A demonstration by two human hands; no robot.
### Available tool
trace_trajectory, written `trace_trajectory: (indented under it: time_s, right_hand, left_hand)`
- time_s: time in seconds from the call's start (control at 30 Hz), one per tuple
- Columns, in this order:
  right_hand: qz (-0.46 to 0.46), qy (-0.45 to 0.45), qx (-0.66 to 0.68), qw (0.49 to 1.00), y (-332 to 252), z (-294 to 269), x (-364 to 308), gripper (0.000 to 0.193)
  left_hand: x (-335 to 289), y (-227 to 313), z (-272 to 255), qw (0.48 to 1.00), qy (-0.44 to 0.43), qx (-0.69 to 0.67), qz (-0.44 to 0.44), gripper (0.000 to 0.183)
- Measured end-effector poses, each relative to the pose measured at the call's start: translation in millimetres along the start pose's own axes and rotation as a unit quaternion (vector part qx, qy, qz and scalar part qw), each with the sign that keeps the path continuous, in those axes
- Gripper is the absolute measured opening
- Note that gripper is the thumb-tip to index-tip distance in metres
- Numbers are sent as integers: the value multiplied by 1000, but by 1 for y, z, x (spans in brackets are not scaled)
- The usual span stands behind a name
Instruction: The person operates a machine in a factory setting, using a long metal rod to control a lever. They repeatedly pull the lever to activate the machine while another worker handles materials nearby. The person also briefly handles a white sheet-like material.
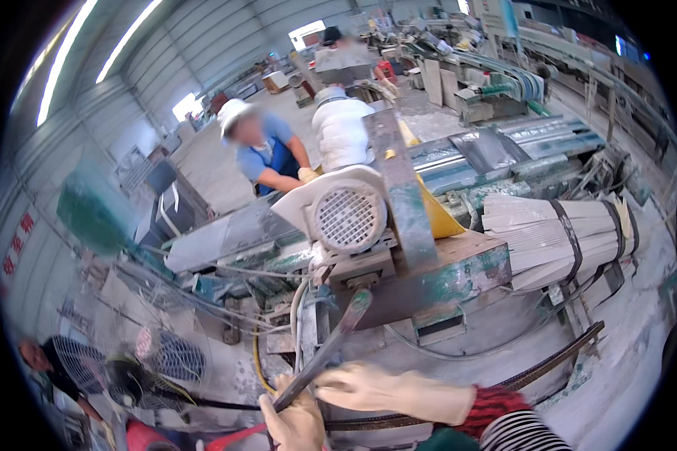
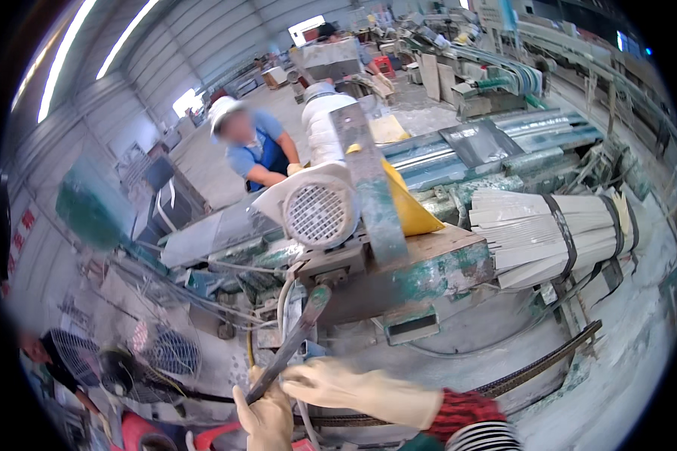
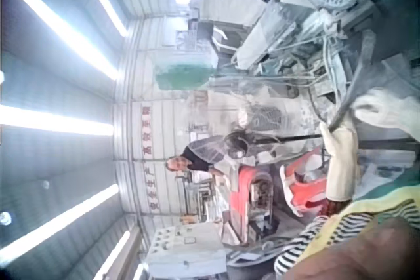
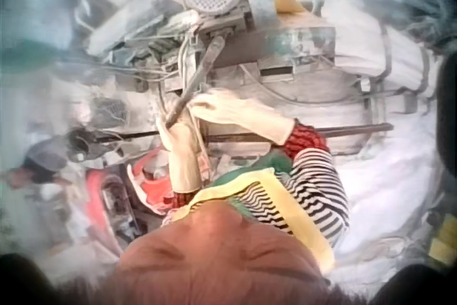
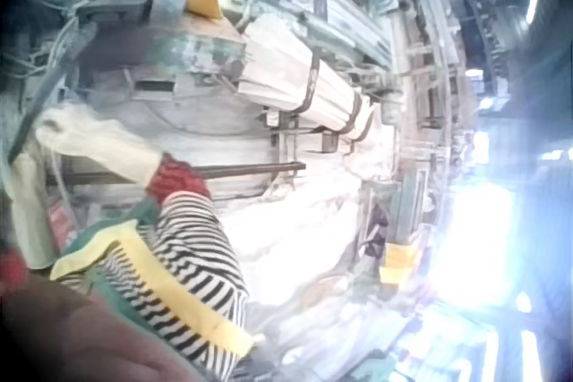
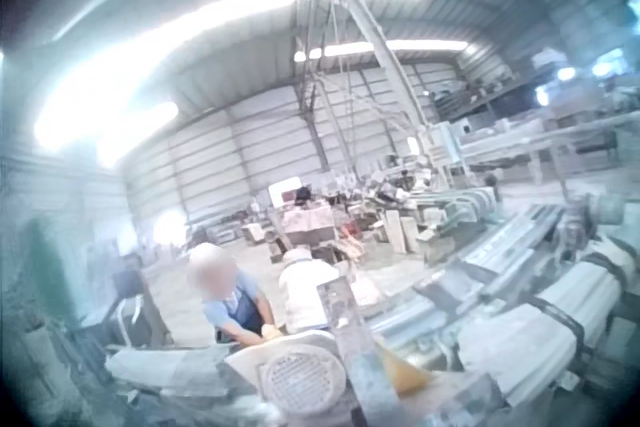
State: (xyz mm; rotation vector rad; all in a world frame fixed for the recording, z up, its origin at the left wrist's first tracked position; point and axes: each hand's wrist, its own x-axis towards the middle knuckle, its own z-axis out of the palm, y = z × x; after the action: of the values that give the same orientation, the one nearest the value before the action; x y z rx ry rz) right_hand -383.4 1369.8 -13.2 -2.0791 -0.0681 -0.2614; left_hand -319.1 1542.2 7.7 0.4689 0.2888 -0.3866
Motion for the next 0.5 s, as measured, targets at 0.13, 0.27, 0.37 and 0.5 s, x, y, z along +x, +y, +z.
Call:
trace_trajectory:
  time_s: [0.13,0.27,0.37,0.5]
  right_hand:
    - [-123,271,-134,945,16,-172,-46,15]
    - [-49,486,-444,751,95,-250,-99,36]
    - [-66,532,-259,804,123,-232,-88,33]
    - [-90,522,-226,817,138,-236,-87,33]
  left_hand:
    - [32,47,63,966,-10,139,219,21]
    - [115,76,186,919,-184,336,95,26]
    - [136,63,281,829,-185,516,112,29]
    - [146,-81,403,646,-311,694,70,40]
